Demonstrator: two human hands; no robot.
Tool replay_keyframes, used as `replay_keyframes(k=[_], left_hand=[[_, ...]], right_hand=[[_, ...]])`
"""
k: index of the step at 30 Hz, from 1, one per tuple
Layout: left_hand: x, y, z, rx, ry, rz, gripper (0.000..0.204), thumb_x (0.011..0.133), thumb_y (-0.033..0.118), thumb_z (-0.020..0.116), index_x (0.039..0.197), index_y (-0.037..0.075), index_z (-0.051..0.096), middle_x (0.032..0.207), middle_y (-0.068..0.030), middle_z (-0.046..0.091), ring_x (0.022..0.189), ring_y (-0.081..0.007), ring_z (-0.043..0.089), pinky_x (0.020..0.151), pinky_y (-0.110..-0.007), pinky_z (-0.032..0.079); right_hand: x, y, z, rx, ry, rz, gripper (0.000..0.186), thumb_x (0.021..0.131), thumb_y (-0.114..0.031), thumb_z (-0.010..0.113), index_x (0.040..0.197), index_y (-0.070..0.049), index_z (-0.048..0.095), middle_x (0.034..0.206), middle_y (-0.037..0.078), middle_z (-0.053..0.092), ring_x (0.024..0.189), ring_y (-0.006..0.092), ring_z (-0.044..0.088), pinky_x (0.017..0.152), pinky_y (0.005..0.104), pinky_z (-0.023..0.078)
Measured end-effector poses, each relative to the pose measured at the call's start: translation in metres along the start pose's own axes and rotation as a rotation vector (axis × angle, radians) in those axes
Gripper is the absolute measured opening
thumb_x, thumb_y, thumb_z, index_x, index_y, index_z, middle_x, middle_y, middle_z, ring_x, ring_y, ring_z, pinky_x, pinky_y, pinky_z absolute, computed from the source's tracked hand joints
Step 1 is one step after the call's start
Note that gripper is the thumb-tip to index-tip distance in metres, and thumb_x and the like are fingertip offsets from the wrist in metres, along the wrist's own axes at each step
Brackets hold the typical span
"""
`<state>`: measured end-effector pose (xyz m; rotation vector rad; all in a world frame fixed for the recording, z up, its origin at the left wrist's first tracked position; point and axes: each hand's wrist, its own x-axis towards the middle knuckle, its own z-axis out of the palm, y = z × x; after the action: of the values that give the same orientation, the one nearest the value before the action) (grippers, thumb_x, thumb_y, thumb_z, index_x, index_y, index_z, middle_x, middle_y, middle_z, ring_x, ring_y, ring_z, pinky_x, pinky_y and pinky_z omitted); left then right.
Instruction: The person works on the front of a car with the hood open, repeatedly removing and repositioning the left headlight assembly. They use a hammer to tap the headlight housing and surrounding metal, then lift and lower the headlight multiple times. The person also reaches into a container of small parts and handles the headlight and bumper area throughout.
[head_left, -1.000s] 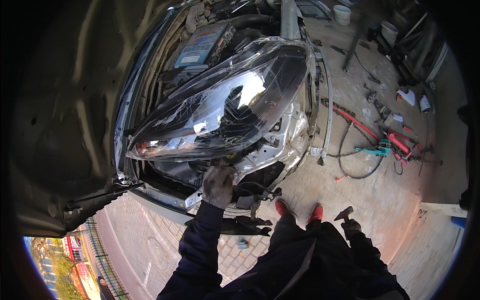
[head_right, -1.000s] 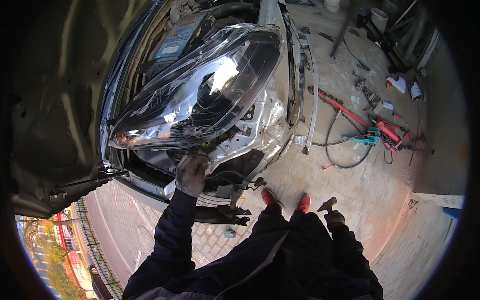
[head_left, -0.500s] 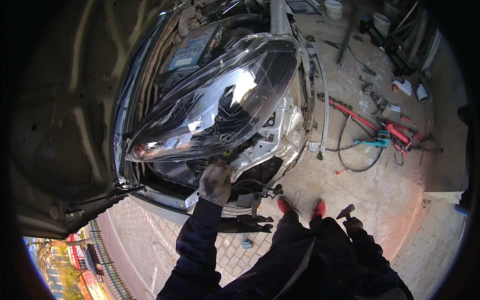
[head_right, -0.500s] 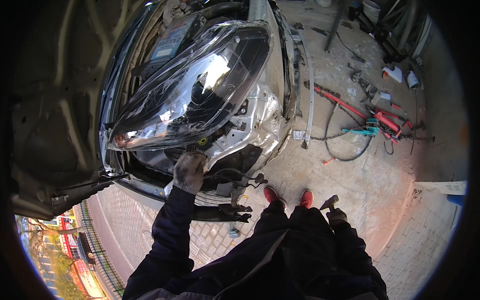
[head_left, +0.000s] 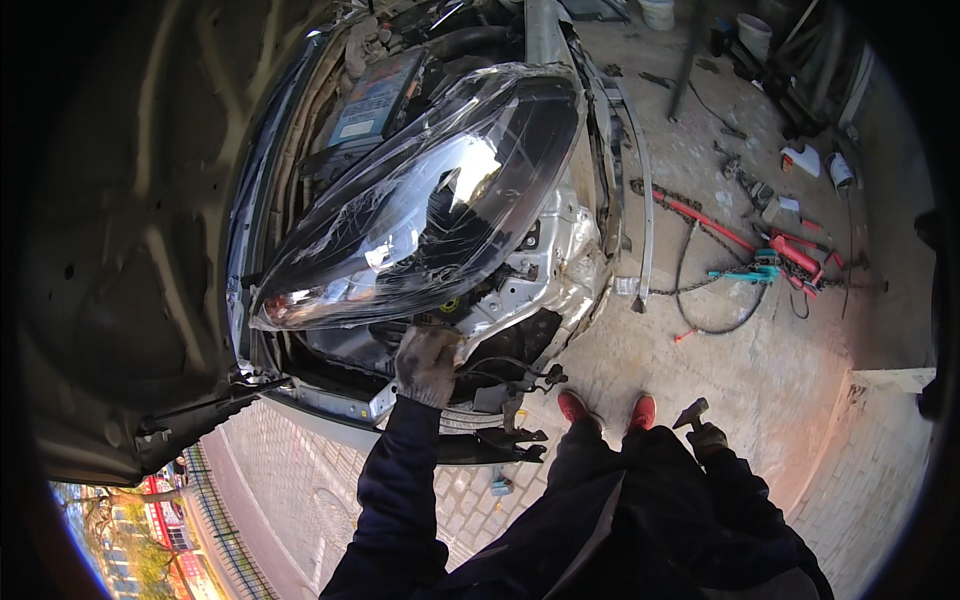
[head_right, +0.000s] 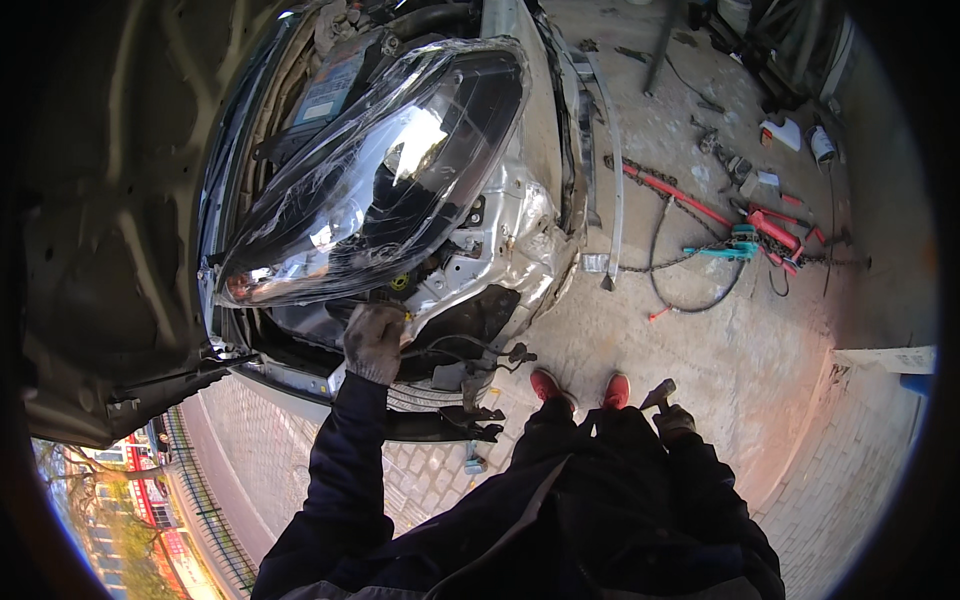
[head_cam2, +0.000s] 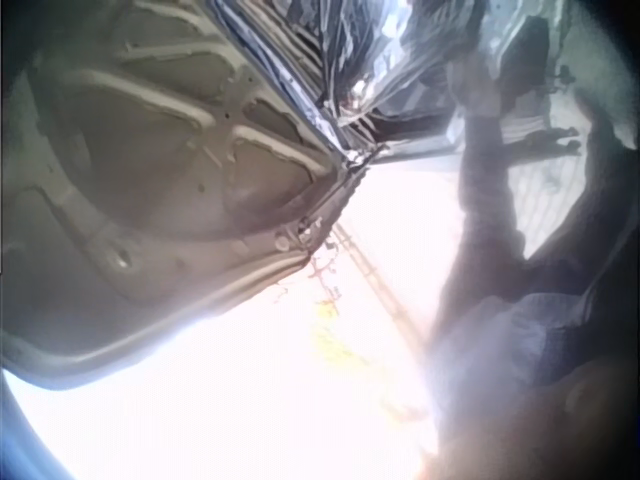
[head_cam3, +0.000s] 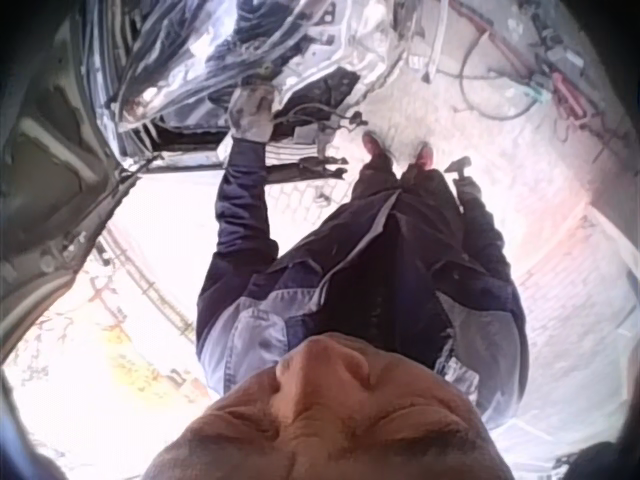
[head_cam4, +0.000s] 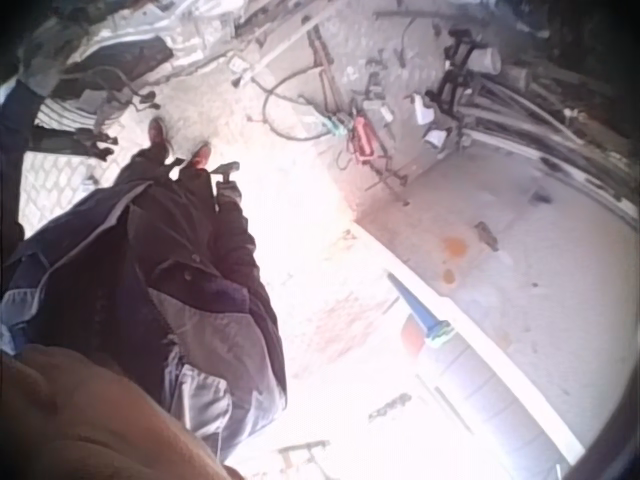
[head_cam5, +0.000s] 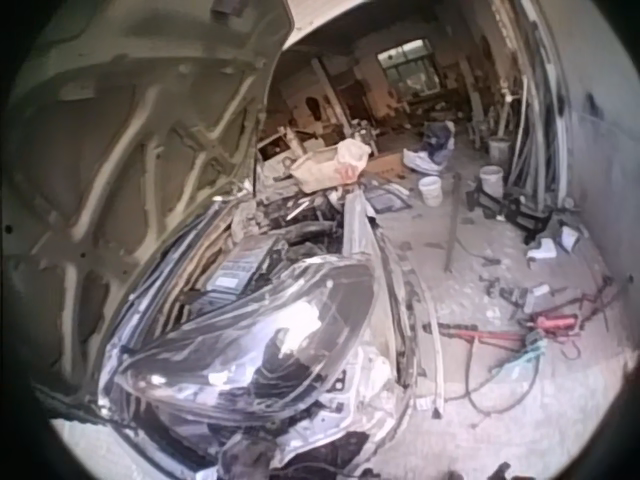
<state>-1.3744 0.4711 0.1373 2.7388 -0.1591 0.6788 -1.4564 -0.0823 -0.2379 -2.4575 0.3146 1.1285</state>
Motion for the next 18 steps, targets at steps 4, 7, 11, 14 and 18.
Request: replay_keyframes(k=[4, 7, 11, 14, 18], left_hand=[[0.0005, 0.0006, 0.0007, 0.066, -0.014, 0.013, 0.016, 0.082, -0.005, 0.075, 0.090, 0.008, 0.074, 0.098, -0.0103, 0.077, 0.095, -0.0317, 0.073, 0.086, -0.042, 0.059], [0.0021, 0.0020, -0.0006, 0.086, -0.034, 0.005, 0.017, 0.081, -0.004, 0.077, 0.092, 0.009, 0.076, 0.099, -0.0102, 0.077, 0.097, -0.0321, 0.073, 0.087, -0.043, 0.059], [0.0056, 0.0034, -0.0044, 0.100, -0.051, -0.001, 0.018, 0.081, -0.002, 0.080, 0.096, 0.009, 0.079, 0.102, -0.0107, 0.077, 0.098, -0.0330, 0.072, 0.087, -0.044, 0.058], [0.0085, 0.0051, -0.0062, 0.110, -0.069, 0.001, 0.018, 0.082, -0.001, 0.081, 0.097, 0.009, 0.080, 0.104, -0.0112, 0.076, 0.099, -0.0335, 0.071, 0.087, -0.045, 0.058], [0.0095, 0.0086, -0.0079, 0.065, -0.083, -0.048, 0.017, 0.083, 0.001, 0.082, 0.098, 0.009, 0.081, 0.103, -0.0113, 0.075, 0.098, -0.0334, 0.071, 0.086, -0.045, 0.058]], right_hand=[[0.0037, 0.0082, 0.0050, 0.019, 0.002, 0.008, 0.056, 0.092, -0.051, 0.073, 0.115, -0.001, 0.072, 0.115, 0.026, 0.077, 0.114, 0.0439, 0.074, 0.099, 0.0535, 0.058], [0.0041, 0.0108, 0.0052, 0.022, 0.002, 0.022, 0.055, 0.092, -0.052, 0.073, 0.115, -0.001, 0.072, 0.116, 0.025, 0.077, 0.116, 0.0434, 0.073, 0.099, 0.0530, 0.058], [0.0037, 0.0106, 0.0047, 0.034, -0.004, 0.042, 0.053, 0.092, -0.050, 0.074, 0.114, -0.003, 0.071, 0.116, 0.024, 0.077, 0.117, 0.0422, 0.073, 0.100, 0.0516, 0.058], [0.0038, 0.0098, 0.0050, 0.063, -0.008, 0.048, 0.053, 0.092, -0.051, 0.075, 0.115, -0.003, 0.070, 0.115, 0.024, 0.077, 0.116, 0.0423, 0.074, 0.099, 0.0518, 0.058], [0.0050, 0.0081, 0.0058, 0.058, -0.019, 0.095, 0.054, 0.092, -0.051, 0.075, 0.116, -0.003, 0.070, 0.114, 0.024, 0.078, 0.115, 0.0425, 0.074, 0.099, 0.0521, 0.058]])
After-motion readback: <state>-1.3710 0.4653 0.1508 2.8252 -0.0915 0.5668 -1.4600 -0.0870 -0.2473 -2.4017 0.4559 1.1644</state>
